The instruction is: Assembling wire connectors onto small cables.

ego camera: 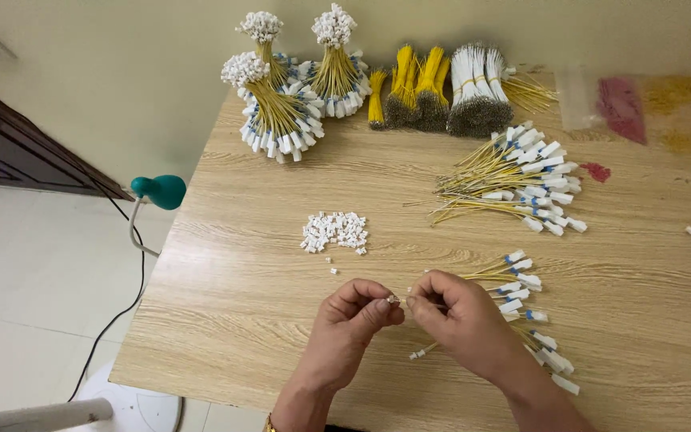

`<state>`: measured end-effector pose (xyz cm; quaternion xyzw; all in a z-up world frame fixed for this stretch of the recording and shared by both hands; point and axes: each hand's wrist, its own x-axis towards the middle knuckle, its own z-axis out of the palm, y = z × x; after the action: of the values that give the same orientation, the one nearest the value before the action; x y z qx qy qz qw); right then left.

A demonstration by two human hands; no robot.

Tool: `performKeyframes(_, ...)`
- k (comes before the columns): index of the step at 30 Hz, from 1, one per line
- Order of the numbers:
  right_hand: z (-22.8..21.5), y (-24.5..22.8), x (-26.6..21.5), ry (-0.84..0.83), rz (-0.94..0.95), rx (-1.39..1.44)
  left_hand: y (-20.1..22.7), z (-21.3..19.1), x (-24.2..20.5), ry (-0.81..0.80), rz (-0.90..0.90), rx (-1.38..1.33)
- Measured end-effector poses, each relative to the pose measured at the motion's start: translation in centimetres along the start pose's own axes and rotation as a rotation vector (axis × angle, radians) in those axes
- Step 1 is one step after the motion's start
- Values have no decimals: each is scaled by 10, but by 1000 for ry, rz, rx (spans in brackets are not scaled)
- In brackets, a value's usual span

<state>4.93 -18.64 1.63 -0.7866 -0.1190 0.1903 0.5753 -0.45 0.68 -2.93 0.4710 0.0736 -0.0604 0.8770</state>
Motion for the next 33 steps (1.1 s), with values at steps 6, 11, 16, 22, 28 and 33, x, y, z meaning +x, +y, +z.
performKeyframes(6, -1, -4, 1, -8, 23, -66, 0, 1, 0, -14, -2, -15)
performKeyframes(11, -2, -16, -4, 12, -10, -95, 0, 2, 0, -7, -10, 49)
performKeyframes(16, -4, -28, -6, 33, -34, -150, 6, 6, 0, 2, -19, 130)
performKeyframes(22, -5, -19, -3, 6, -24, -155, 6, 12, 0, 19, -10, 180)
performKeyframes(28, -6, -12, 0, 15, 31, -140, -1, 15, 3, 48, 29, 184)
performKeyframes(33, -9, 9, 7, -95, 16, 81, 4, 16, 7, 112, 26, 169)
